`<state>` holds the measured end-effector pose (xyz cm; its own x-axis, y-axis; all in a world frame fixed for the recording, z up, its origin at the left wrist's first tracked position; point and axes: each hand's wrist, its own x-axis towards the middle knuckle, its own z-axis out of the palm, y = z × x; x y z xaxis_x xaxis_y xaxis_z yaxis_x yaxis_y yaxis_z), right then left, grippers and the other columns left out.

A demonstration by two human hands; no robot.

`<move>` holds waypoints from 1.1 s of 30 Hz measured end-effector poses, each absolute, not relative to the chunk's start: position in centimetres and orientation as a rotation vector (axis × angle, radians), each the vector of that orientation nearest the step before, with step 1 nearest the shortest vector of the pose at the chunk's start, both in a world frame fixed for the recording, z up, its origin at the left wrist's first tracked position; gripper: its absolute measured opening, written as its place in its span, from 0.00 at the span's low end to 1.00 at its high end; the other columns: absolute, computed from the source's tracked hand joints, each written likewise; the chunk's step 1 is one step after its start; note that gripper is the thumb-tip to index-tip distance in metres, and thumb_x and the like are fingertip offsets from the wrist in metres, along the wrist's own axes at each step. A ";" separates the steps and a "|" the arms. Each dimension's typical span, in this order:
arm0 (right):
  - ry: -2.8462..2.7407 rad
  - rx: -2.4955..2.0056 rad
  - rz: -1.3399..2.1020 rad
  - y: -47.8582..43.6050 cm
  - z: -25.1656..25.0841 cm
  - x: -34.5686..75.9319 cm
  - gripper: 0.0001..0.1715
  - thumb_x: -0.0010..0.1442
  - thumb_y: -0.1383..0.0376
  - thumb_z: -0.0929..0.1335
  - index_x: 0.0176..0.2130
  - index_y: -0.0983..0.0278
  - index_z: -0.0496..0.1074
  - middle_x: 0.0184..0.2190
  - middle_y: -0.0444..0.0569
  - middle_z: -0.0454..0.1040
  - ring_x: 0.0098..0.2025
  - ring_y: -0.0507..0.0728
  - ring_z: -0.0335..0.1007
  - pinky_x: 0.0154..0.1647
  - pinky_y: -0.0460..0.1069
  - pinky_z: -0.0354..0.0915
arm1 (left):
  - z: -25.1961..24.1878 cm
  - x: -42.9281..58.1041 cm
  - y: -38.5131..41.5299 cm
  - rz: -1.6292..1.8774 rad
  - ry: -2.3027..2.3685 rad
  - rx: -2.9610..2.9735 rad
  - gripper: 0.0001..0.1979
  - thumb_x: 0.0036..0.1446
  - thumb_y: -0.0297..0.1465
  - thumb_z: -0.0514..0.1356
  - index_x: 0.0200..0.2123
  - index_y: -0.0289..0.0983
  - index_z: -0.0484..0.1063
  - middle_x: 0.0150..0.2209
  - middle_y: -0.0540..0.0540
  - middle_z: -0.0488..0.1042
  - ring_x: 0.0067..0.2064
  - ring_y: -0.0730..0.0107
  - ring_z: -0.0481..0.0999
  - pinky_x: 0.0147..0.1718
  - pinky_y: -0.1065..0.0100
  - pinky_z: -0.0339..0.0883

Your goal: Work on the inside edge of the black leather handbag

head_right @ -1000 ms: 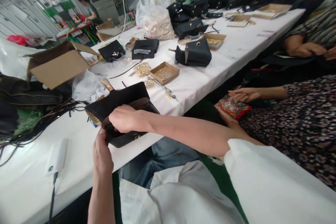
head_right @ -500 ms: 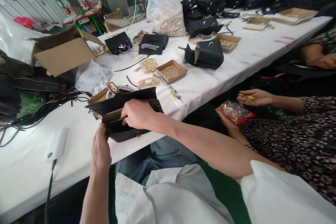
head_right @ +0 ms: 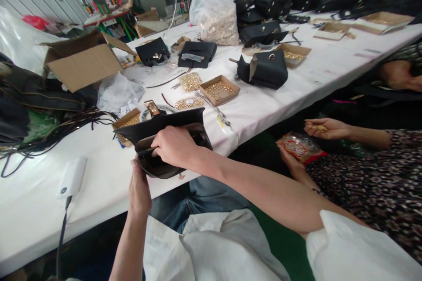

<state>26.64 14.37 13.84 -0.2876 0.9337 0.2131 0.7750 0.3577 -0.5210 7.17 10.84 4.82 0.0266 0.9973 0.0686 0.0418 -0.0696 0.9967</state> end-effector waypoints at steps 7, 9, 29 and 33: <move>-2.261 -1.289 0.534 13.6 13.8 25.8 0.14 0.76 0.59 0.72 0.41 0.62 0.87 0.40 0.51 0.88 0.45 0.58 0.82 0.40 0.51 0.60 | 3.1 7.3 10.6 1.326 1.143 1.151 0.35 0.79 0.57 0.49 0.76 0.42 0.67 0.79 0.42 0.63 0.83 0.51 0.53 0.83 0.51 0.44; -2.237 -1.246 0.607 13.6 13.8 25.6 0.17 0.77 0.57 0.71 0.39 0.63 0.85 0.41 0.51 0.87 0.45 0.57 0.82 0.42 0.50 0.62 | 3.0 7.3 10.5 1.331 1.145 1.156 0.35 0.80 0.56 0.49 0.76 0.43 0.66 0.80 0.43 0.62 0.83 0.52 0.51 0.83 0.51 0.44; -2.280 -1.309 0.535 13.8 13.6 23.9 0.13 0.75 0.61 0.73 0.40 0.63 0.86 0.39 0.53 0.88 0.45 0.59 0.83 0.44 0.50 0.65 | 3.5 7.4 9.9 1.428 1.183 1.120 0.27 0.82 0.46 0.51 0.73 0.40 0.71 0.76 0.40 0.67 0.80 0.53 0.59 0.82 0.54 0.46; -2.196 -1.254 0.597 13.6 13.3 23.8 0.09 0.73 0.63 0.73 0.42 0.61 0.86 0.39 0.51 0.87 0.44 0.58 0.82 0.43 0.50 0.65 | 3.1 8.0 10.1 1.416 1.053 0.862 0.26 0.80 0.48 0.53 0.68 0.40 0.76 0.74 0.42 0.72 0.81 0.56 0.56 0.83 0.55 0.46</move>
<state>23.83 13.60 13.28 -0.4238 0.8758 0.2312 0.6383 0.4698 -0.6098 7.96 10.09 3.08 -0.1169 0.9915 -0.0578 -0.3404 0.0146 0.9402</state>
